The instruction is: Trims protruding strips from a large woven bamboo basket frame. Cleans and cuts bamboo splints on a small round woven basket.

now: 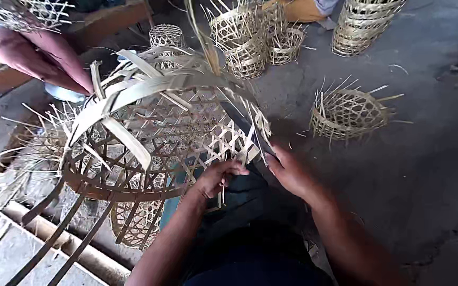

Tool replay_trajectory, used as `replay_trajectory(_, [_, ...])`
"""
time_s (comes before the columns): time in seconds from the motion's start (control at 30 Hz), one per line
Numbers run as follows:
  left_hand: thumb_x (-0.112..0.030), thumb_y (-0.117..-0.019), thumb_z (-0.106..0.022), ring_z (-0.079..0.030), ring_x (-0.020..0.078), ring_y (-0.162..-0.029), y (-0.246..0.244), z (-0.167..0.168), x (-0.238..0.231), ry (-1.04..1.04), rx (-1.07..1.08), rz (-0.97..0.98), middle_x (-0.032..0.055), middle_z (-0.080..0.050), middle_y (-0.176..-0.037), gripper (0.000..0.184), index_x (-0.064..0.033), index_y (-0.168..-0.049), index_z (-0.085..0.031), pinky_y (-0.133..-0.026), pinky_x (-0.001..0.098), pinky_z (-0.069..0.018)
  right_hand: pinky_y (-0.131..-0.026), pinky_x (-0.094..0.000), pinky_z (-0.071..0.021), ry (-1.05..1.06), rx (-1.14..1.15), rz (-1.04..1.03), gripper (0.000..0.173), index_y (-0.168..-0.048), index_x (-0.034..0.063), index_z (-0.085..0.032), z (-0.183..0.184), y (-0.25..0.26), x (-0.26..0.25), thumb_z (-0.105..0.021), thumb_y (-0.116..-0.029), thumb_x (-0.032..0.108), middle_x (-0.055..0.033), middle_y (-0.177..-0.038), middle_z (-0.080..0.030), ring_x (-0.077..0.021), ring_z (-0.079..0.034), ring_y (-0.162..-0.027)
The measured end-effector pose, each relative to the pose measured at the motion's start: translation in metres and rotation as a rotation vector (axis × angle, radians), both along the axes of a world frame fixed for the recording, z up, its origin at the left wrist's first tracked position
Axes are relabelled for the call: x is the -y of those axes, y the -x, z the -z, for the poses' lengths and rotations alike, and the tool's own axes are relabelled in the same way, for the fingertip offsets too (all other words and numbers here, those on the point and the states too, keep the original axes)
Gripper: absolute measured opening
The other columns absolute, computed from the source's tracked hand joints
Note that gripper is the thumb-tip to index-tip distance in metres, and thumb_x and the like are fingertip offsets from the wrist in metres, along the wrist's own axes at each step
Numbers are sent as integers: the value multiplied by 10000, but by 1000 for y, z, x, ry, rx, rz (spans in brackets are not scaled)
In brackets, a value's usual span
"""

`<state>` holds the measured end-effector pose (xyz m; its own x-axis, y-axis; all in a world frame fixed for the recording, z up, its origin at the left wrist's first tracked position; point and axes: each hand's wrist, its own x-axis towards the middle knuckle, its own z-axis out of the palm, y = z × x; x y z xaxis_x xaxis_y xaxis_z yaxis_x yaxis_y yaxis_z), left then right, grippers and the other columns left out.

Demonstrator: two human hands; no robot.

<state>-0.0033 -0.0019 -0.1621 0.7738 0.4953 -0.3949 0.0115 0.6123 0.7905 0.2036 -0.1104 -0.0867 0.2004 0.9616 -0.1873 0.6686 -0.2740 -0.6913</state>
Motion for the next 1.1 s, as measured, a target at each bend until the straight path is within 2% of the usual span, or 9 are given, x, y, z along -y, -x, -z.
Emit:
replay_trajectory(0.1, [-314,-1131,-318,-440,-45,-455,-5,0,-3,117,118,-51,43,-740,-943,428,-31,-1145,-638,-433,107,-365,-731,-511,-540,-27,19,-4,462,-1561,221,-437,1,4,-4,-434,-1109,317,-137,-839,-654,-276,-642,-742])
replay_trajectory(0.2, [-116,-1056,-524,-430,-32,-440,-8,4,-1,-10,7,-111,12,-701,-796,158,-32,-1053,-657,-426,123,-368,-712,-491,-539,-27,8,-14,475,-1571,231,-421,5,5,-4,-442,-1106,326,-119,-814,-641,-256,-627,-716])
replay_trajectory(0.27, [-99,-1036,-566,-426,-30,-444,-7,7,-2,-86,-39,-75,-3,-687,-758,131,-25,-1040,-674,-430,129,-360,-687,-475,-535,-46,4,-25,487,-1574,212,-417,12,4,-1,-456,-1102,326,-114,-781,-632,-244,-612,-680])
replay_trajectory(0.53, [-113,-1056,-507,-449,-29,-476,-5,13,2,-160,3,-1,-33,-637,-700,186,-47,-994,-669,-454,125,-366,-643,-387,-562,-249,-42,48,542,-1540,67,-440,64,13,36,-444,-1082,357,-64,-752,-642,-163,-625,-640])
replay_trajectory(0.7, [-122,-1074,-455,-466,-31,-483,-4,18,5,-212,18,3,-3,-704,-780,232,-43,-995,-658,-456,133,-365,-719,-416,-572,-136,-76,35,450,-1415,5,-552,82,29,49,-434,-1080,282,-137,-890,-695,-218,-667,-725])
replay_trajectory(0.83, [-77,-1058,-457,-454,-39,-479,-3,22,6,-238,33,0,-40,-658,-714,201,-69,-974,-640,-455,120,-363,-783,-430,-563,-76,-69,11,455,-1392,-18,-536,80,34,37,-411,-1093,301,-155,-935,-688,-239,-680,-804])
replay_trajectory(0.93, [-82,-1050,-496,-457,-29,-492,-3,25,6,-266,15,5,-42,-624,-697,171,-60,-961,-641,-465,125,-363,-902,-514,-542,-33,-7,-11,462,-1397,-47,-512,71,41,17,-413,-1103,295,-231,-1037,-695,-347,-699,-984])
replay_trajectory(1.0, [-100,-1032,-533,-475,-19,-524,-1,27,7,-339,-44,49,-49,-615,-702,145,-58,-971,-659,-489,136,-376,-934,-515,-538,-51,22,-18,415,-1296,-71,-572,75,44,3,-433,-1091,262,-242,-1040,-697,-360,-694,-1036])
replay_trajectory(1.1, [-135,-1009,-604,-529,-21,-558,1,25,12,-411,-87,133,-63,-666,-723,132,-61,-984,-710,-515,149,-414,-992,-511,-496,84,-26,-65,421,-1311,-103,-536,65,40,-13,-416,-1108,246,-270,-1115,-663,-369,-654,-1113])
